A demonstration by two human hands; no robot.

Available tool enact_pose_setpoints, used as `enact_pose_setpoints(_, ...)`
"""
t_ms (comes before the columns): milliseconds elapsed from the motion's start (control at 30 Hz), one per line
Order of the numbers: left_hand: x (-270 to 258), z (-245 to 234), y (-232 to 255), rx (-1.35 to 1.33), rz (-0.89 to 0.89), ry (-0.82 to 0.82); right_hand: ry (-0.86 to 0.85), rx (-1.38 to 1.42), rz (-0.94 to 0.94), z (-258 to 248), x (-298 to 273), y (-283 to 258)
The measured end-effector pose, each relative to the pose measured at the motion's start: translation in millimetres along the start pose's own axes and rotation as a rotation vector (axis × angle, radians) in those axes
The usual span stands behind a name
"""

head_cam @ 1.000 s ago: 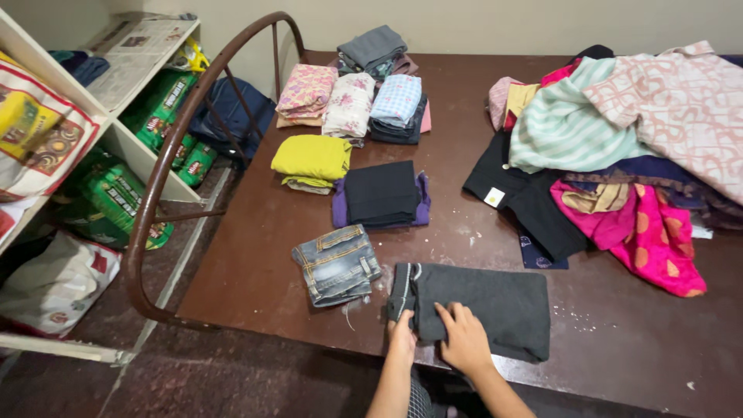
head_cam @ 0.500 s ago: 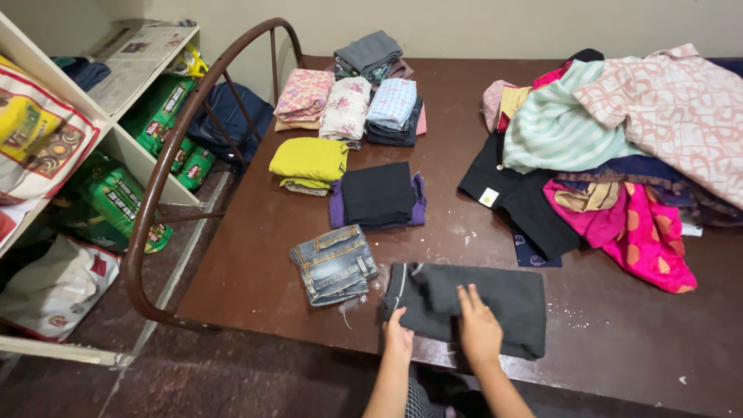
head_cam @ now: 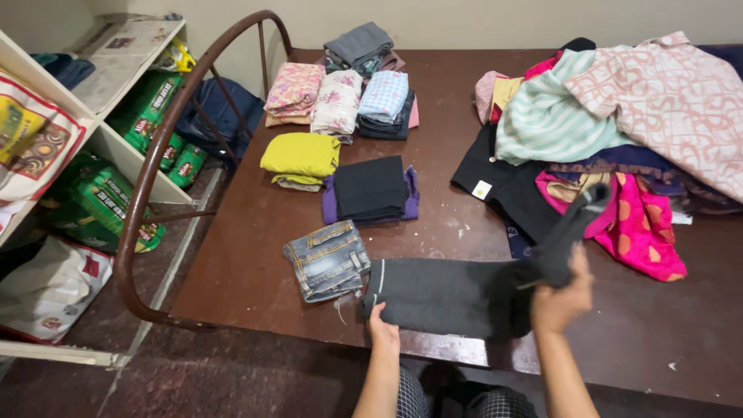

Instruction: The person folds several garments on a low table, including jeans, a black t-shirt, a dark gray sweater, and a patterned shirt. Each item is smoothed, folded into a compact rectangle, and placed in a growing stack.

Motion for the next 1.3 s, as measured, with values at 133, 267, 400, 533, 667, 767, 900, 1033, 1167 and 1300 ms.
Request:
enact_pose_setpoints(133, 3, 0, 0, -0.003, 0.001, 0.028, -0.470, -0.043, -0.384, 55, -82, -42)
enact_pose_setpoints(267, 1, -3, 0, -0.004, -0.007, 0.044, -1.006, 0.013, -0.577, 89, -207, -73)
enact_pose_setpoints(400, 2, -8, 6, 0.004, 0.024, 0.108, -1.005, -0.269, -0.279, 102, -218, -35)
enact_pose_setpoints(533, 3, -15, 3, 0.098, 0.024, 0.188, -1.024, -0.308, -0.357, 107, -222, -40)
enact_pose_setpoints(667, -4, -5, 11, -0.003, 0.114, 0.077, -1.122, -0.062, -0.209, 99, -225, -49)
enact_pose_setpoints(767, -28, 8, 29, 0.188, 0.356, 0.088, -0.914, -0.182, -0.144, 73, -174, -19)
enact_pose_setpoints(900, -100, 69, 26, 0.344, 0.626, -0.182, -0.777, -0.443, -0.031, 32, -138, 48)
enact_pose_setpoints(1033, -204, 143, -8, 0.797, 0.983, -0.533, -0.711, -0.165, -0.127, 25, -157, 64)
enact_pose_setpoints(1167, -286, 165, -87, 1.290, 1.262, -1.010, -1.284, -0.560, -0.112, 36, -233, 133)
enact_pose_setpoints(1300, -311, 157, -125, 1.519, 1.562, -1.210, -1.429, -0.474, 0.289, 21, -261, 168)
Point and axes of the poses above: each hand's wrist, its own x-axis towards the middle knuckle, its own z-axis out of the palm, y = z × x, the point moved 10 cm from there along x, towards the middle knuckle, and after that the axes turned 15 degrees about y, right-handed, at the moved point
